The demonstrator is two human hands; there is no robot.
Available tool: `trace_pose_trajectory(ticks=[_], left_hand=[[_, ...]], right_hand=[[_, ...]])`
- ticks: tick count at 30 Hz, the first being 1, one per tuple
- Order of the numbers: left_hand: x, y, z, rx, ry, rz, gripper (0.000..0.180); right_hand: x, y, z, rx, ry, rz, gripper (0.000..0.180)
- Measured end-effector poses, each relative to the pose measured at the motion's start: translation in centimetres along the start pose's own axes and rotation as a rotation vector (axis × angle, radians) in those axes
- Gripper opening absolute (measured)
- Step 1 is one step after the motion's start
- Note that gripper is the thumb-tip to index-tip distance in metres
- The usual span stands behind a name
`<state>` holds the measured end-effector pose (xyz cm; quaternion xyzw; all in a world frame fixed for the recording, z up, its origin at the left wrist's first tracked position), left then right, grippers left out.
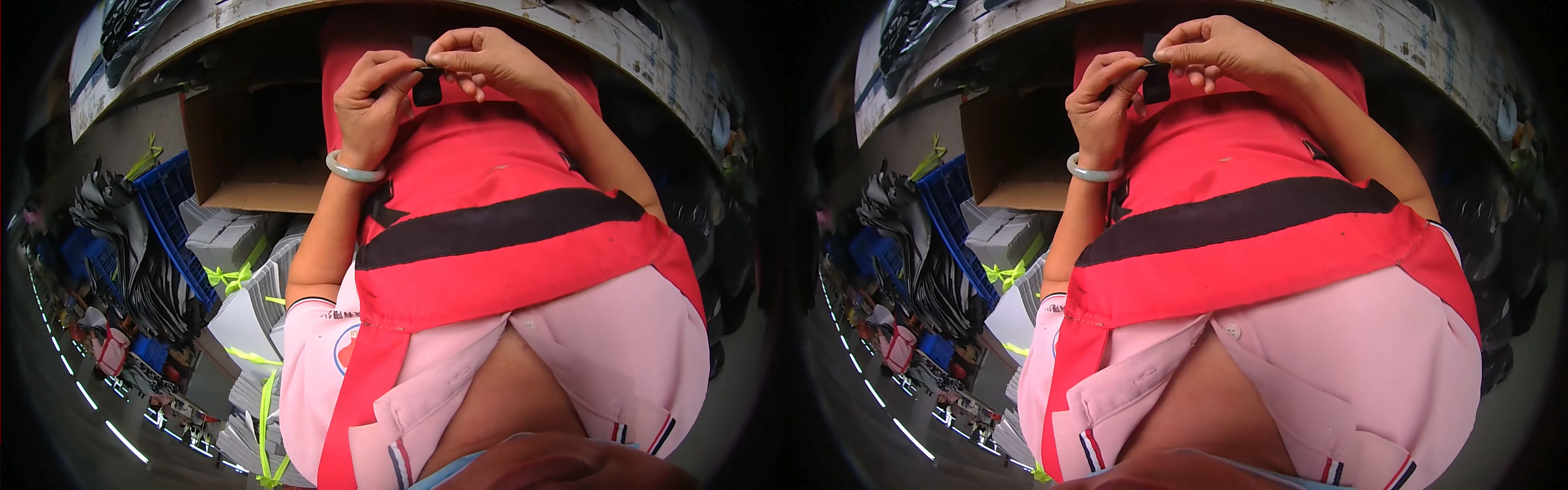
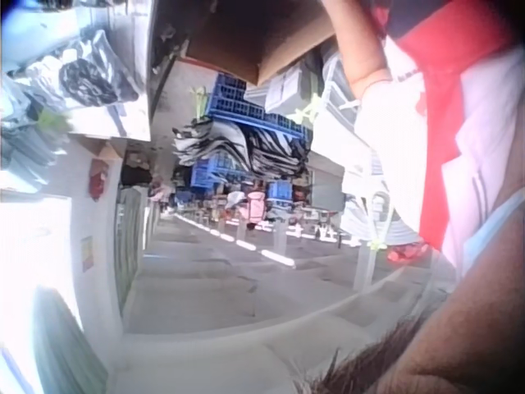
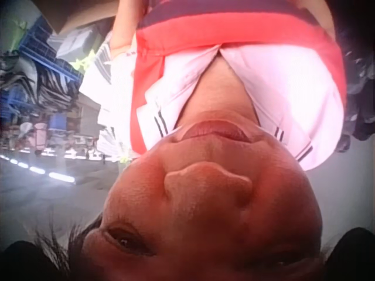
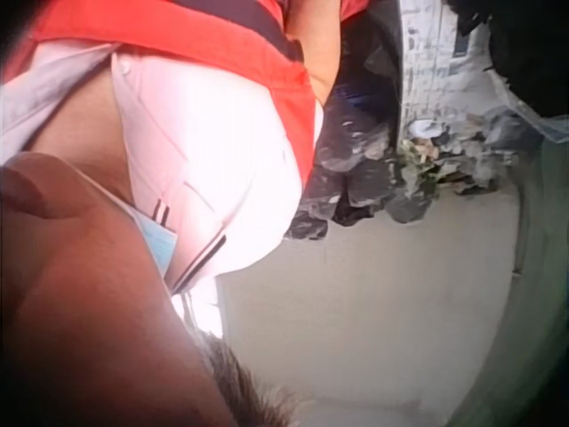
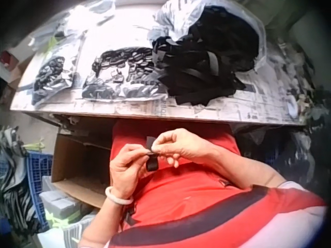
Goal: The person repeatedly picks up plastic buckles and straps, threads each strap through a buckle slot, and folds the strap by hand.
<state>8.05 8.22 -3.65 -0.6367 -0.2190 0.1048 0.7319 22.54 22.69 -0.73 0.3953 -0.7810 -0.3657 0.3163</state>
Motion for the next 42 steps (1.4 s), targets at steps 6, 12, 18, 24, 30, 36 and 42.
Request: trace_pose_trajectory(ticks=[6, 12, 18, 24, 30, 36, 42], left_hand=[[0.3, -0.8, -0.6, -0.067, 0.014, 0.006, 0.015], [-0.1, -1.4, -0.7, -0.044, 0.090, 0.064, 0.016], [-0.1, -1.7, -0.9, -0.032, 0.136, 0.057, 0.018], [-0.5, -2.5, -1.1, -0.017, 0.135, 0.130, 0.018], [-6.8, -7.3, -3.2, -0.414, 0.120, 0.302, 0.017], [-19.7, -3.8, -7.9, -0.278, -0.843, -0.166, 0.018], [-10.0, 0.7, -3.3, -0.505, -0.392, -0.659, 0.026]], right_hand=[[-0.6, 0.1, 0.0, 0.008, 0.076, -0.119, 0.025], [-1.1, -0.9, 0.9, -0.274, -0.127, -0.271, 0.020], [-1.2, -1.4, 1.4, -0.321, -0.100, -0.215, 0.017], [-1.1, -2.0, 1.8, -0.203, -0.110, 0.161, 0.019], [1.3, -1.1, -0.3, -0.474, -0.100, -0.575, 0.021], [-5.3, 4.4, -1.4, -1.041, -0.952, -1.497, 0.018], [-8.0, 3.1, 0.5, -1.039, -0.996, -1.371, 0.012]])
Point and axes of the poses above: each hand's wrist, its own z-axis towards the middle knuckle, its own x-axis out of the palm, y = z × x, the point moved 1 cm from there along z, towards the middle knuckle, and after that the axes turned 3 degrees about -y, right-handed, at the moved point
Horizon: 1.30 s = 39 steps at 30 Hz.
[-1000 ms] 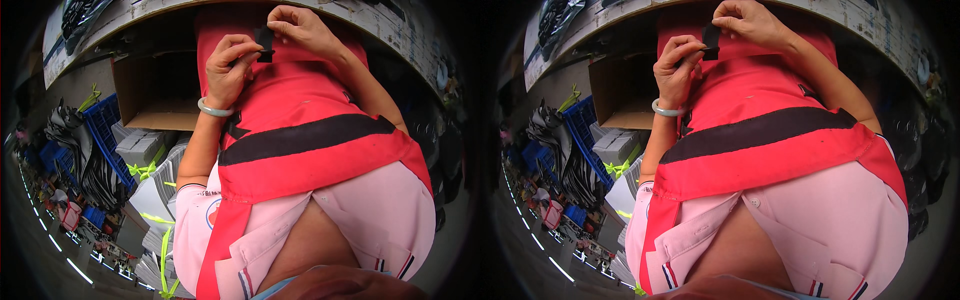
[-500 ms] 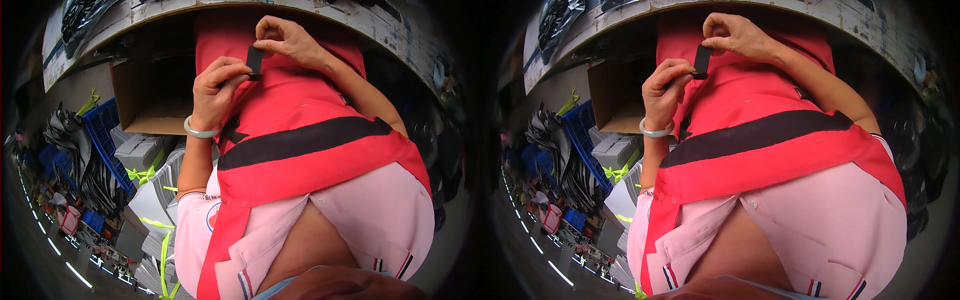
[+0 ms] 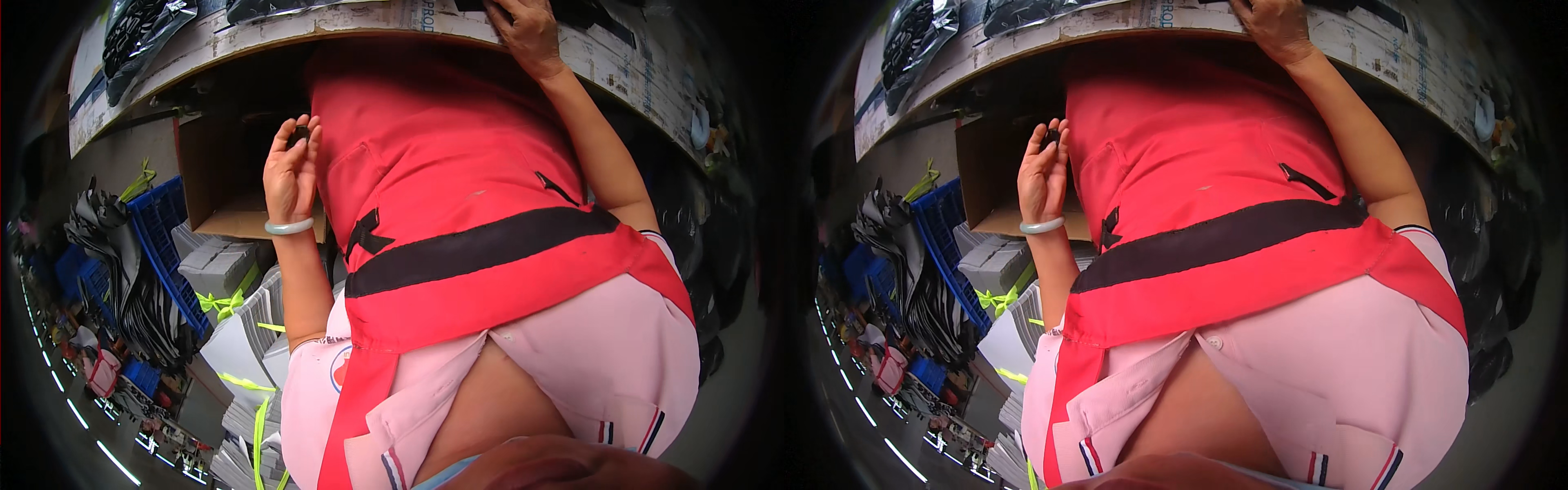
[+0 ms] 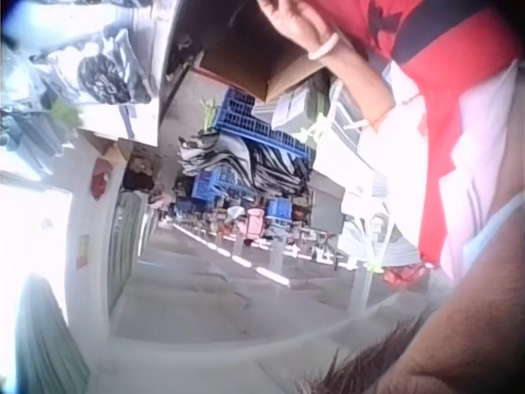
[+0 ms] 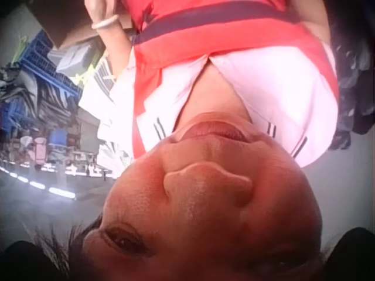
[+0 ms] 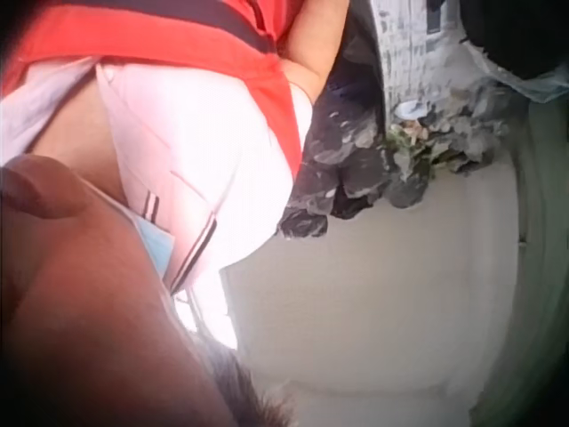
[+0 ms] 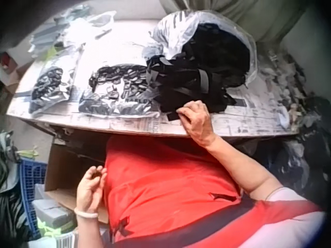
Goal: The person repeatedly picks up plastic buckles and straps, threads each strap through a buckle slot, and folds the strap by hand.
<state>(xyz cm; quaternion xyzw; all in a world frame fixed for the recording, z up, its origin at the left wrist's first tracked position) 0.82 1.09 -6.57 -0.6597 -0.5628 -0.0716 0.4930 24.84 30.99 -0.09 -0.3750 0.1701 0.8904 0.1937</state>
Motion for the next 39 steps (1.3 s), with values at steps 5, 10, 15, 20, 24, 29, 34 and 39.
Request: trace_pose_trajectory(ticks=[5, 10, 15, 20, 24, 29, 34, 39], left_hand=[[8.1, 3.3, 0.1, 0.013, 0.228, 0.285, 0.033], [8.2, 4.0, 0.3, 0.064, 0.267, 0.396, 0.033], [8.3, 4.5, 0.3, 0.030, 0.255, 0.461, 0.027], [7.6, 4.9, 0.5, 0.052, 0.271, 0.638, 0.020], [7.9, 4.7, 0.8, 0.110, 0.195, 0.413, 0.016], [7.7, 4.6, 1.0, 0.151, 0.164, 0.518, 0.014], [7.7, 5.4, 1.2, 0.171, 0.146, 0.451, 0.017], [8.4, 5.5, 1.1, 0.255, 0.134, 0.579, 0.018]], right_hand=[[-0.1, 0.7, 0.3, 0.095, 0.198, 0.015, 0.027], [-0.3, 2.5, -1.6, 0.025, 0.228, 0.208, 0.039], [0.0, 2.4, -2.4, -0.050, 0.153, 0.321, 0.029], [-1.8, 5.8, 0.4, 0.087, 0.204, 0.522, 0.019], [-1.3, 8.1, 0.3, 0.156, 0.439, 0.797, 0.018], [-0.3, 9.5, -1.4, 0.460, 0.599, 0.923, 0.021], [0.2, 10.7, -2.2, 0.796, 0.819, 1.176, 0.022], [-0.1, 11.0, -2.2, 0.930, 0.970, 1.142, 0.022]])
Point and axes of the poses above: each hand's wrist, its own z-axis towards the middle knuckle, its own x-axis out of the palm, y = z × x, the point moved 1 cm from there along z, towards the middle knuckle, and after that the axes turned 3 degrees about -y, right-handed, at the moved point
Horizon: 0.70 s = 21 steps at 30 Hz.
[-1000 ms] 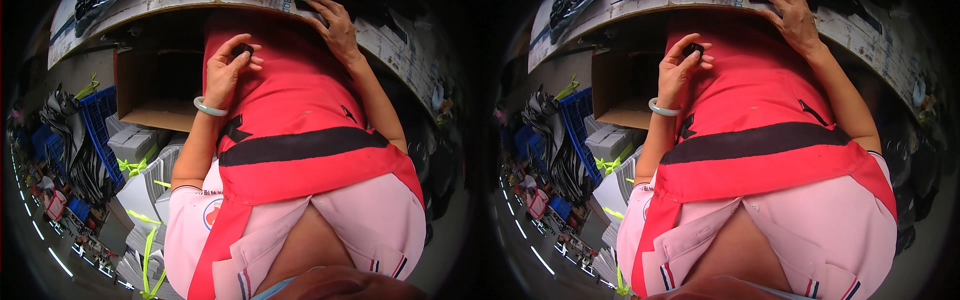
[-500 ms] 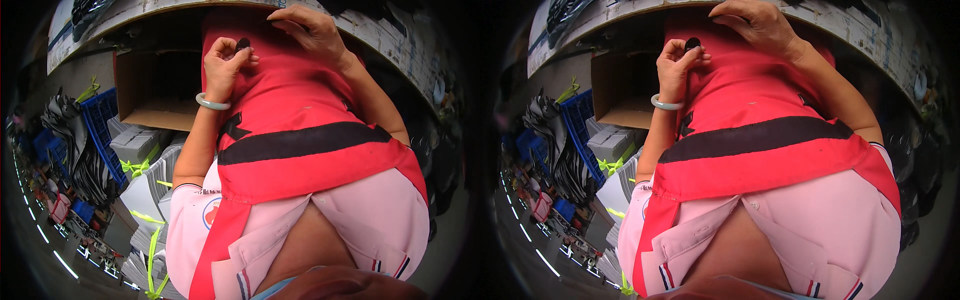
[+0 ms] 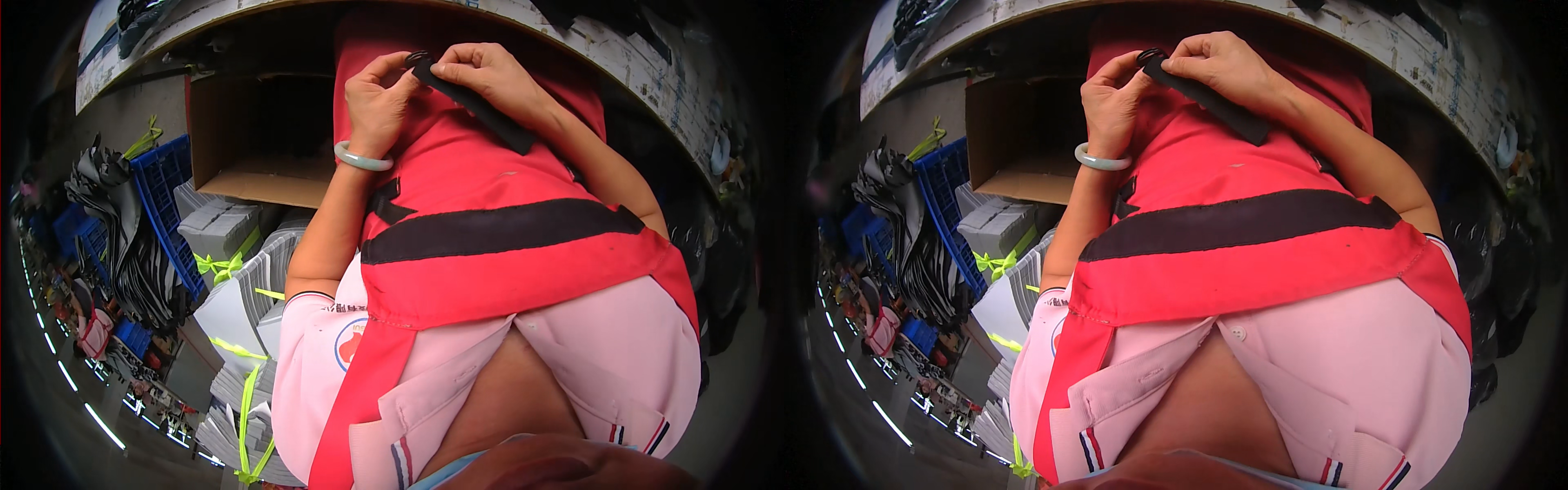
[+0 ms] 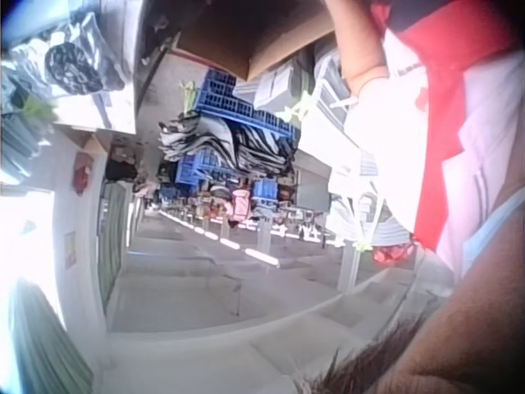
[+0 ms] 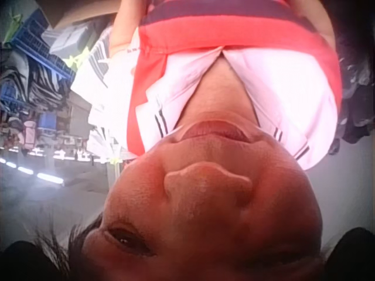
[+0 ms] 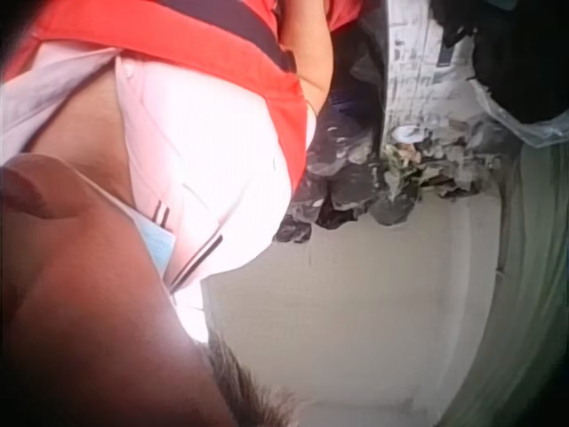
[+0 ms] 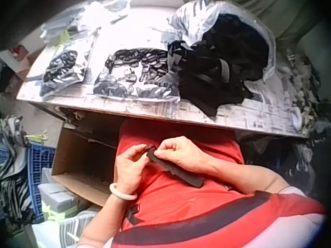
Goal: The person repeatedly picks up plastic buckles and straps, threads each strap through a buckle slot, and folds the strap by hand.
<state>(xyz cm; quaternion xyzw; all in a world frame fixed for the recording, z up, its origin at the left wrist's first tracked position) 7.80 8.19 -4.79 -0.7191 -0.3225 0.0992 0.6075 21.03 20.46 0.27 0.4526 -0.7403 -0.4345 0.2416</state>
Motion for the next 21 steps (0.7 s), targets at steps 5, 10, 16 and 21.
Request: trace_pose_trajectory(ticks=[5, 10, 16, 21], left_hand=[[1.0, 0.4, -0.1, 0.190, -0.053, 0.115, 0.019], [0.9, 0.0, 0.0, 0.403, -0.038, 0.402, 0.015], [0.3, -0.2, -0.2, 0.474, 0.027, 0.544, 0.013], [0.1, 0.5, 0.0, -0.124, 0.057, -0.165, 0.023]], right_hand=[[-0.3, -1.0, 0.4, 0.047, -0.022, 0.254, 0.022], [0.1, -1.5, 0.8, 0.011, -0.102, 0.363, 0.029], [-0.5, -1.9, 1.2, 0.034, -0.055, 0.364, 0.034], [-0.7, -2.0, 1.4, 0.012, 0.034, 0.471, 0.033]])
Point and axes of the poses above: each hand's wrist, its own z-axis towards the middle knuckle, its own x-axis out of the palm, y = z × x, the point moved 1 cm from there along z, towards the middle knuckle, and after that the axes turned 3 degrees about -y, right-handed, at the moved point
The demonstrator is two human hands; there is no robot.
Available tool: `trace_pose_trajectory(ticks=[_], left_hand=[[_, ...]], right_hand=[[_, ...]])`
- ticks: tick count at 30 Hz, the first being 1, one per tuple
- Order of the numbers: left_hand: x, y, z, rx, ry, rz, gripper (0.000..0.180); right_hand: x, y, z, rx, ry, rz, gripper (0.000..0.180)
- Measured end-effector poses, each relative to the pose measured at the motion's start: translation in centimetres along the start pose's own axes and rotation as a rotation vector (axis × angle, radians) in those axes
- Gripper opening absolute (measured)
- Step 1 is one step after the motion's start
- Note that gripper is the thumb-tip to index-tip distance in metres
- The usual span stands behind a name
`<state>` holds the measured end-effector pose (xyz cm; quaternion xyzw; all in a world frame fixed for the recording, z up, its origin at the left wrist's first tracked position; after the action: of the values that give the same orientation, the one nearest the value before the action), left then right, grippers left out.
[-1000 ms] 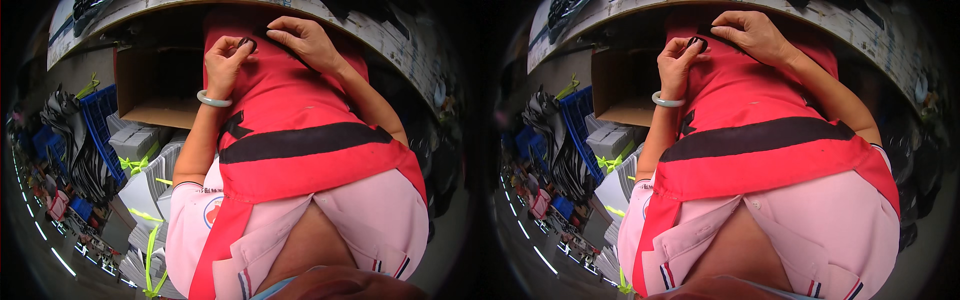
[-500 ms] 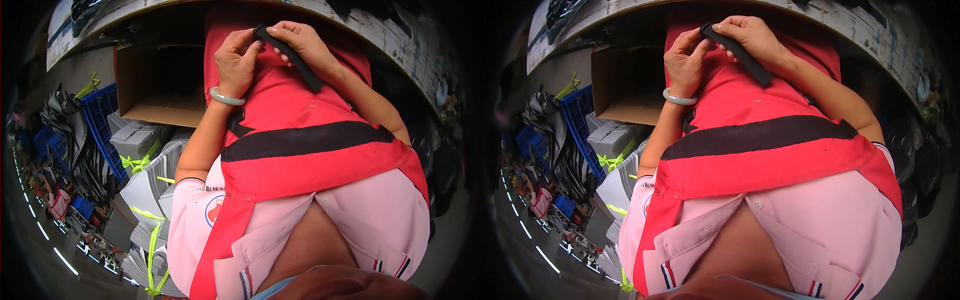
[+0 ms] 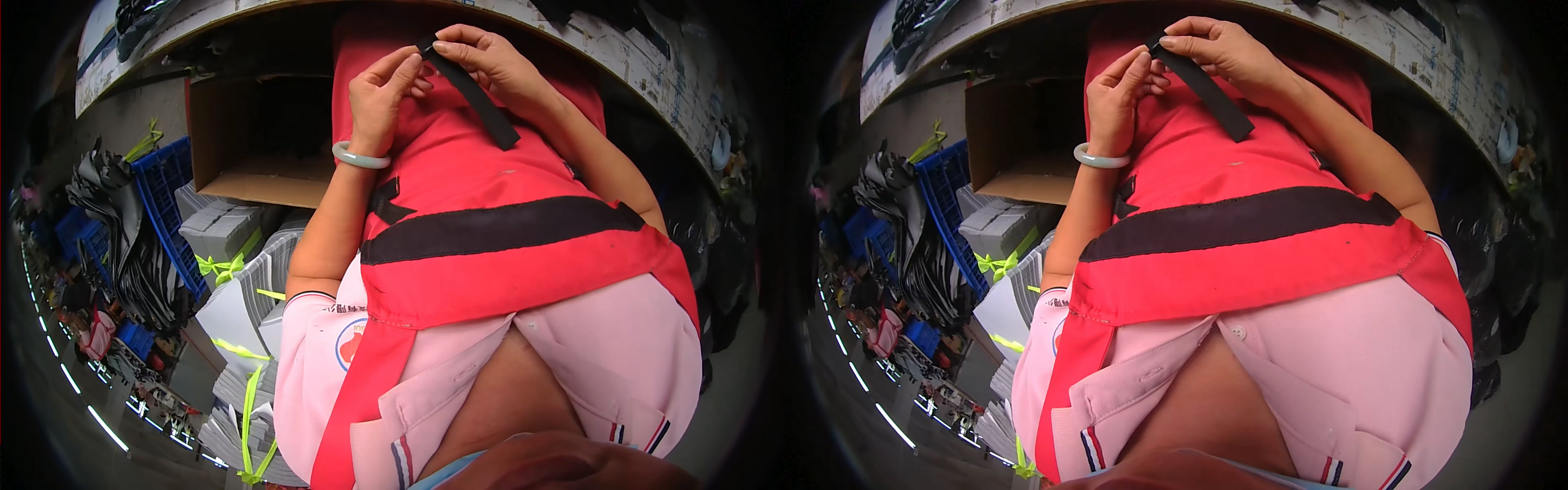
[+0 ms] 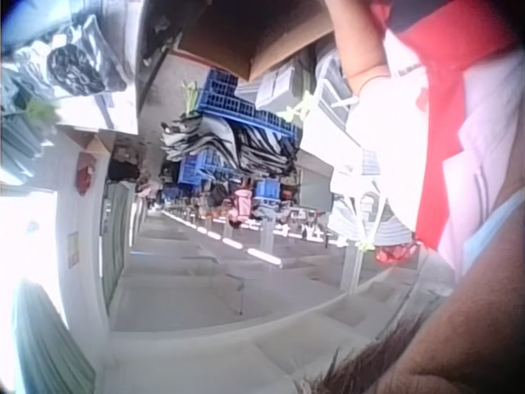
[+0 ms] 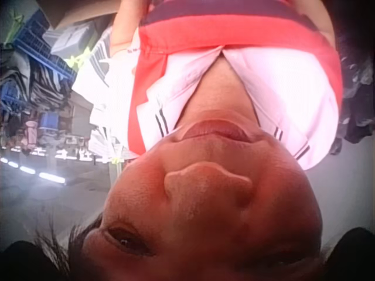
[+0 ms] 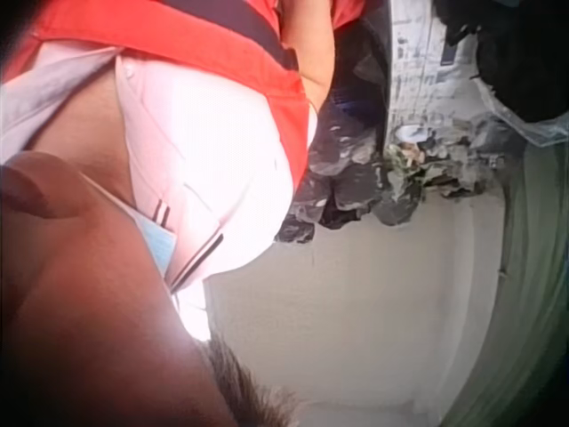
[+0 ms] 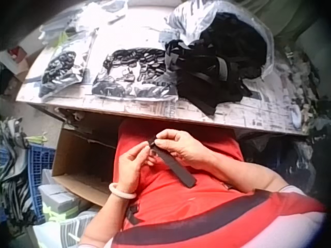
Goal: The person repeatedly picks up plastic buckles and straps, threads each strap through a buckle slot, and folds the strap by hand.
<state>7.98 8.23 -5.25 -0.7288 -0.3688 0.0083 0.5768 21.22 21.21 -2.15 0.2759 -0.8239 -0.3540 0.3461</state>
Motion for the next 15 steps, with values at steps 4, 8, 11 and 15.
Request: trace_pose_trajectory(ticks=[4, 8, 11, 15], left_hand=[[-0.6, -1.0, 1.1, -0.279, 0.027, -0.045, 0.030], [-0.8, -1.0, 1.5, -0.423, 0.131, -0.286, 0.027], [-0.9, -0.6, 1.3, -0.364, 0.106, -0.268, 0.028], [0.5, -1.0, 0.9, -0.112, -0.015, -0.057, 0.028]], right_hand=[[0.3, -0.7, 0.0, -0.224, -0.079, -0.265, 0.028], [-0.5, -0.4, 0.3, -0.397, -0.046, -0.520, 0.022], [0.0, 0.0, -0.3, -0.376, -0.064, -0.587, 0.015], [1.6, 2.2, -2.2, -0.639, -0.098, -0.375, 0.012]])
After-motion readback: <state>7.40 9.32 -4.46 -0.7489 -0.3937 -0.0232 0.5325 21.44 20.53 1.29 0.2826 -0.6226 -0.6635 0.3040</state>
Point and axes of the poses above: each hand's wrist, its own z-axis towards the middle knuckle, its own x-axis out of the palm, y = z × x, the point moved 1 cm from there along z, towards the middle knuckle, and after that the axes turned 3 degrees about -y, right-handed, at the moved point
